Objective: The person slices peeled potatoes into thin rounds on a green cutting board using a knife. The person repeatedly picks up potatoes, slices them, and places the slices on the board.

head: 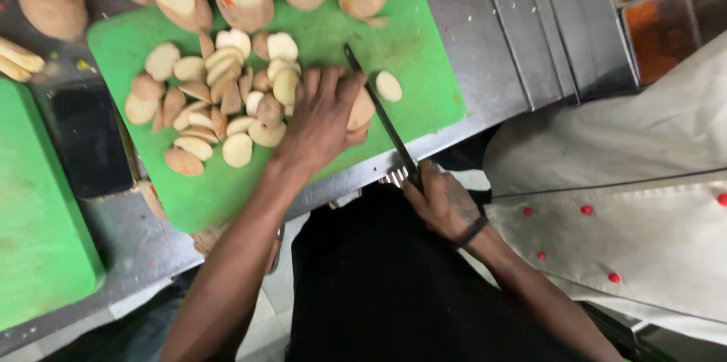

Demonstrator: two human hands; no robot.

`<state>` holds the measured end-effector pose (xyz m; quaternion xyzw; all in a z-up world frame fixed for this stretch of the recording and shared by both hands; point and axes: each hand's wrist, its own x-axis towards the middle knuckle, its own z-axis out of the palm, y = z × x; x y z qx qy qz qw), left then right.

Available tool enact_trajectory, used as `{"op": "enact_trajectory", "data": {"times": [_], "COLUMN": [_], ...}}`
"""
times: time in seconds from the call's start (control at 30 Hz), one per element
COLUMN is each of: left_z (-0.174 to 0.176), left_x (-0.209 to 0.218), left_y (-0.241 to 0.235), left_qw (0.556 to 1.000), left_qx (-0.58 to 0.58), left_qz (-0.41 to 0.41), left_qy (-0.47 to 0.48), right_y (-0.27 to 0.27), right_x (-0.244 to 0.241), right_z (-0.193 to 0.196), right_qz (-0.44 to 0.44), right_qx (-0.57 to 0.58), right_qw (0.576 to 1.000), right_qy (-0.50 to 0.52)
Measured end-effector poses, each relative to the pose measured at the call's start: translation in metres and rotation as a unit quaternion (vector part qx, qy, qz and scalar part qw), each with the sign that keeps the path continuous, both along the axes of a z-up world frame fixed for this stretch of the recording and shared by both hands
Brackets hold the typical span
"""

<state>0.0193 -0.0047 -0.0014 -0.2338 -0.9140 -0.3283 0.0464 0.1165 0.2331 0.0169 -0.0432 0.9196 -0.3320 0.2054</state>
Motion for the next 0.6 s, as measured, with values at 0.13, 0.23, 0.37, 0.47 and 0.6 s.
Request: {"op": "enact_trajectory", "data": {"times": [0.13, 0.23, 0.37, 0.47, 0.6], "left_z": [-0.005, -0.014, -0.012, 0.008, 0.044], "left_x": [0.021, 0.035, 0.035, 0.026, -0.003], "left_y": [-0.007, -0.006, -0.004, -0.003, -0.002], "left_qw": [0.987, 0.969, 0.984, 0.985, 0.986], "left_qx": [0.145, 0.22, 0.128, 0.064, 0.1], "left_qz": [0.057, 0.107, 0.128, 0.155, 0.132], "left_qy": [0.04, -0.018, -0.001, -0.028, -0.023], "right_y": [0.007, 0.009, 0.014, 0.02, 0.029], "right_x": [-0.009, -0.01, -0.017, -0.023, -0.039], "right_z": [0.02, 0.025, 0.019, 0.011, -0.005], "right_qz": [-0.074, -0.075, -0.085, -0.13, -0.196], "right_qx": [-0.098, -0.123, -0.136, -0.149, -0.228], "right_qw": [0.978, 0.978, 0.981, 0.978, 0.953], "right_qy": [-0.17, -0.15, -0.113, -0.073, -0.043]}}
